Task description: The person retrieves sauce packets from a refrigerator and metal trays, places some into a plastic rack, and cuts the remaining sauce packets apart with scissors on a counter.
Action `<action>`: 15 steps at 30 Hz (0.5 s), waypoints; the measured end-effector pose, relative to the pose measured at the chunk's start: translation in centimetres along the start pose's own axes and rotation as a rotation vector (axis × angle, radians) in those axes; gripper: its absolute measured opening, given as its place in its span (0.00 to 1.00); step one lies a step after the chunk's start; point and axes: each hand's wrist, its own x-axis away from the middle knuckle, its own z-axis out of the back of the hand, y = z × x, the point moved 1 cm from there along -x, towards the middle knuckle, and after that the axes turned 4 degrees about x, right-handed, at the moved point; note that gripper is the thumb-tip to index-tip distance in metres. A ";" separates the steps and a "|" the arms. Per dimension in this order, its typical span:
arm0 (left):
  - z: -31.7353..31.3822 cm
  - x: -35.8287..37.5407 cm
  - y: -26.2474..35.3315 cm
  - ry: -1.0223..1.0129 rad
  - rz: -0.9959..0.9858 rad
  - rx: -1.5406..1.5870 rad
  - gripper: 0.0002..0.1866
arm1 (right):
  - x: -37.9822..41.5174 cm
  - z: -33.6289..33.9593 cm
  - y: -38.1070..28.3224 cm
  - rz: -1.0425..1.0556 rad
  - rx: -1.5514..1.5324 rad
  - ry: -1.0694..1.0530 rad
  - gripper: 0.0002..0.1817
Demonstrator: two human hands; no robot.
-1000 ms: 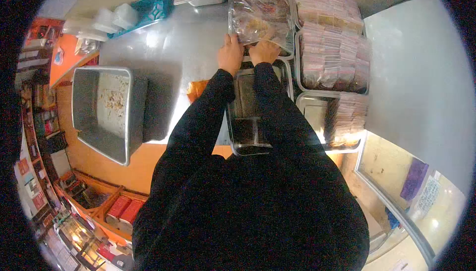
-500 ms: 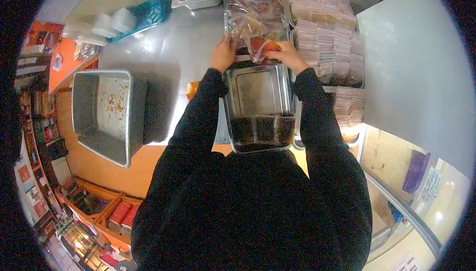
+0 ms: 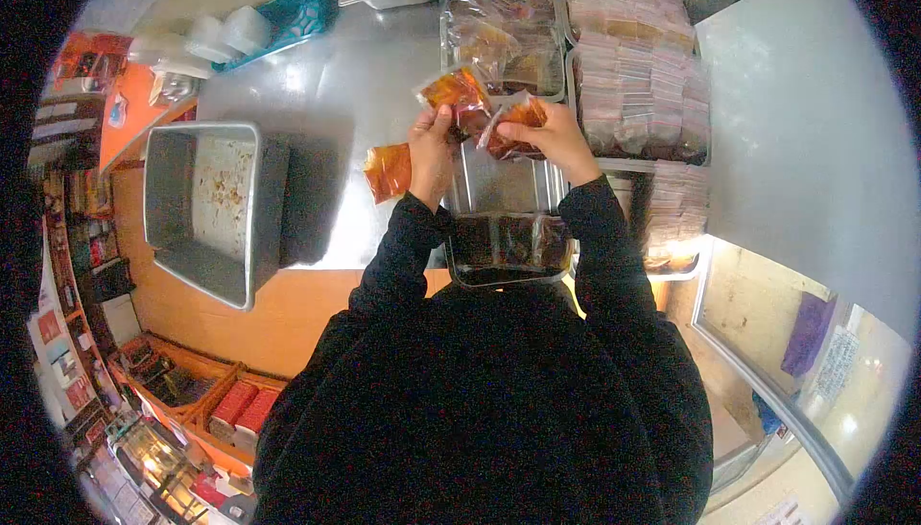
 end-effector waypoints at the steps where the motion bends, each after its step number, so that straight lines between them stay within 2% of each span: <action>1: 0.5 -0.2 -0.4 0.001 0.000 0.000 0.10 | -0.2 -0.1 -0.3 -0.001 0.000 -0.001 0.17; 3: 1.3 -0.6 -1.0 -0.083 -0.128 -0.382 0.14 | -1.0 -0.8 -1.9 0.200 0.355 0.075 0.21; 4: 1.5 -0.5 -1.1 -0.083 -0.128 -0.380 0.14 | -0.9 -1.2 -3.1 0.166 0.666 0.165 0.28; 5: 0.9 0.2 -0.7 -0.177 0.023 -0.235 0.15 | -1.1 -1.7 -4.4 0.163 0.667 0.165 0.28; 6: 0.4 1.0 -0.3 -0.270 0.174 -0.089 0.17 | -1.4 -2.1 -5.4 0.076 0.867 0.177 0.31; 7: -0.2 1.6 0.3 -0.272 0.175 -0.089 0.17 | -1.7 -2.2 -5.8 -0.010 1.066 0.189 0.33; 9: -1.0 2.4 1.1 -0.246 0.240 -0.015 0.20 | -2.2 -1.8 -5.4 0.064 1.080 0.158 0.35; 11: 0.0 2.0 0.1 -0.255 0.233 -0.039 0.18 | -2.3 -1.6 -5.4 0.142 1.044 0.013 0.28; 12: 0.0 2.0 0.1 -0.266 0.206 -0.176 0.17 | -2.6 -1.0 -4.9 0.140 1.044 0.010 0.28; 13: 0.0 2.0 0.0 -0.276 0.178 -0.312 0.15 | -3.2 0.0 -3.9 0.166 0.916 -0.102 0.26; 14: 0.0 2.0 0.0 -0.274 0.177 -0.311 0.15 | -3.7 0.6 -3.7 0.191 0.786 -0.211 0.24; 15: -0.1 2.0 -0.1 -0.268 0.227 -0.257 0.13 | -4.0 1.1 -3.4 0.190 0.786 -0.214 0.24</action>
